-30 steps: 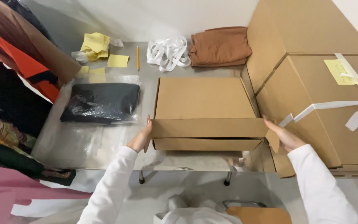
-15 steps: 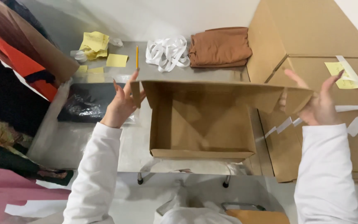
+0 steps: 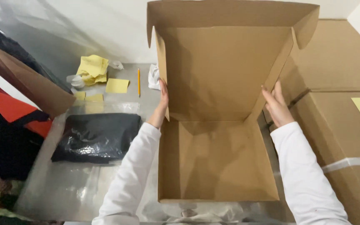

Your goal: The person writes on a yellow sticky note and places it on a cardboard box. They then fold a black garment, place it in a clear plastic bag, and put the bagged garment into the box. Finally, they tie the box with a white ribbon.

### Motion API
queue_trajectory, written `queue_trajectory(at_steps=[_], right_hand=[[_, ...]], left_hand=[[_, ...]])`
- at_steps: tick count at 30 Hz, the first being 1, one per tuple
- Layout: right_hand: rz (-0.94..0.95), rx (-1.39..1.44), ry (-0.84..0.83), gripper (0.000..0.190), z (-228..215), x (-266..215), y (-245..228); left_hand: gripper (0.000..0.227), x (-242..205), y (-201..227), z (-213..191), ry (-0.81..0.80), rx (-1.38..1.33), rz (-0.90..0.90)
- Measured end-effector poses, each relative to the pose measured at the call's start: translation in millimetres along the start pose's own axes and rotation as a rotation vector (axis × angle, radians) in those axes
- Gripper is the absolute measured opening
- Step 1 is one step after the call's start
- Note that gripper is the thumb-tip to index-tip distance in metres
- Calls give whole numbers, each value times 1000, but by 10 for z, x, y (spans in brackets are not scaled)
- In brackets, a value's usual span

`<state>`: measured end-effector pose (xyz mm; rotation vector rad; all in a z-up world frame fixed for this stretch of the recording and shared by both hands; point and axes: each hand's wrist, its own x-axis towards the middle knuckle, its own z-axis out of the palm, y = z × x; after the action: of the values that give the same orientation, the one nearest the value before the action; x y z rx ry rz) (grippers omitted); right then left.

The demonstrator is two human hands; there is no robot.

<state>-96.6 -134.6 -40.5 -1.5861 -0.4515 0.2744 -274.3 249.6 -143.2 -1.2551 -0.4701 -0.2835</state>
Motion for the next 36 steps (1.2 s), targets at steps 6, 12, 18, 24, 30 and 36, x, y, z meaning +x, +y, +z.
queue_trajectory(at_steps=[6, 12, 18, 24, 30, 36], right_hand=[[96, -440, 91, 87, 79, 491, 813], [308, -637, 229, 72, 13, 943, 1162], [307, -698, 156, 82, -271, 1174, 1841], [127, -745, 304, 90, 81, 573, 1508], [-308, -255, 106, 60, 1631, -364, 1095], [271, 305, -293, 54, 2999, -1092, 1105]], left_hand=[[59, -97, 670, -304, 71, 2049, 307], [72, 75, 1753, -420, 156, 2726, 400], [73, 23, 1730, -287, 417, 2730, 353], [75, -625, 910, -325, 400, 2665, 558], [65, -1930, 393, -120, 499, 2643, 874], [46, -3272, 333, 853, 688, 2811, 1309]])
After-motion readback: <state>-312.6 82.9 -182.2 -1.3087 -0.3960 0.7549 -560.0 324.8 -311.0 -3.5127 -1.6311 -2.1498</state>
